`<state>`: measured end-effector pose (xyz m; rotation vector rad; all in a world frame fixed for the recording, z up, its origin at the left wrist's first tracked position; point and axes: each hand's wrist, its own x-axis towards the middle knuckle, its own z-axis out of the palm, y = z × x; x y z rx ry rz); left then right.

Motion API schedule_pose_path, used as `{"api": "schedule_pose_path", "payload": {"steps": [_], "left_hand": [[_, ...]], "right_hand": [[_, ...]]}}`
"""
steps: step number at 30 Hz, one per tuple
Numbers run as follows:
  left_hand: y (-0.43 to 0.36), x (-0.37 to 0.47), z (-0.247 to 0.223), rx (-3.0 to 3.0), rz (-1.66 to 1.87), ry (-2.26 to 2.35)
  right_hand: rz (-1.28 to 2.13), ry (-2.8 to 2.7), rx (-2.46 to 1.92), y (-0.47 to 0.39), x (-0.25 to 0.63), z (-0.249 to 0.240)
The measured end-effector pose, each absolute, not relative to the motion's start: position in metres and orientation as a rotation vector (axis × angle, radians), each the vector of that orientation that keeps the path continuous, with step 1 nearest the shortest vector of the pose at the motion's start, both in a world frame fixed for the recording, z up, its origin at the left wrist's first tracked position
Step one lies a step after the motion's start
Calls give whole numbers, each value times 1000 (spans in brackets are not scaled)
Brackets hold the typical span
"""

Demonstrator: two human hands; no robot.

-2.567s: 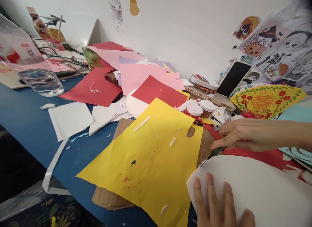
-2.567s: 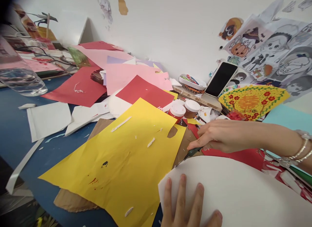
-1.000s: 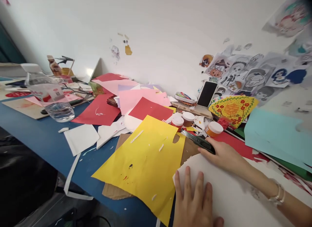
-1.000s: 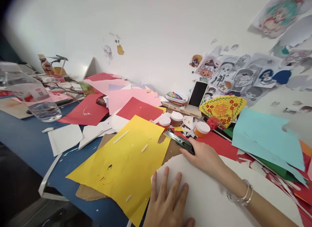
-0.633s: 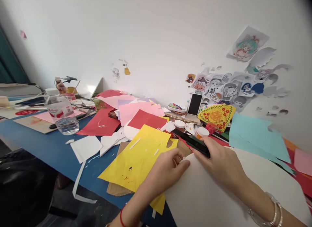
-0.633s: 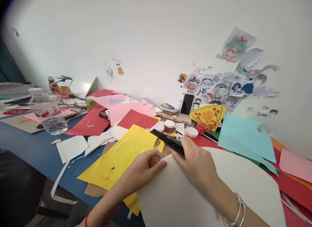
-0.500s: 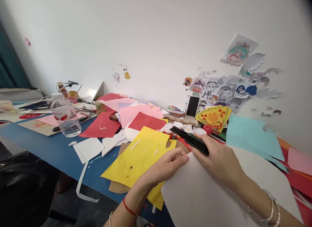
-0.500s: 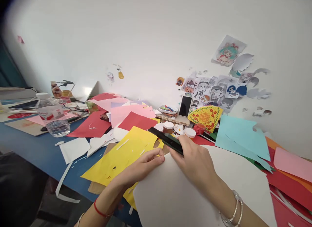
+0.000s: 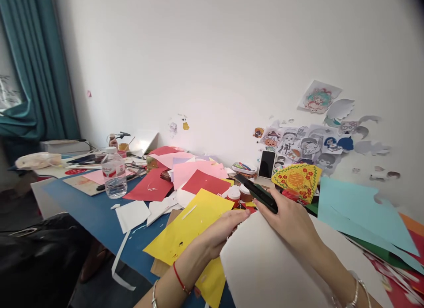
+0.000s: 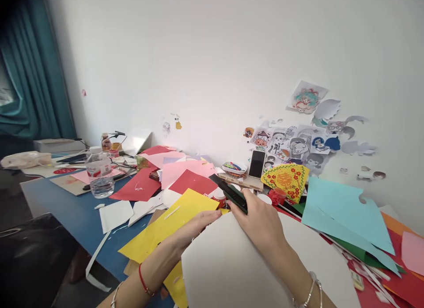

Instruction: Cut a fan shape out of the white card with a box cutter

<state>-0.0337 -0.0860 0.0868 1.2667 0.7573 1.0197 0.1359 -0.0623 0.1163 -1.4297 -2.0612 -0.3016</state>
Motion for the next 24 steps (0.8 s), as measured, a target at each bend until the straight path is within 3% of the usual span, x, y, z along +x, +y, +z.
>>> {"api": "schedule_pose_path", "payload": {"steps": [10,19,24], "left_hand": [[-77,3,177,1583,957,575],[-49,-16,177,2016,1515,895],[-44,-27,183,2284,1117,1062]], "right_hand": [[-548,-1605,-1385,-75,175,171],[-491,-1631,-1337,-68,181,161],[-322,-1695,-1415,-59,180,150]]}}
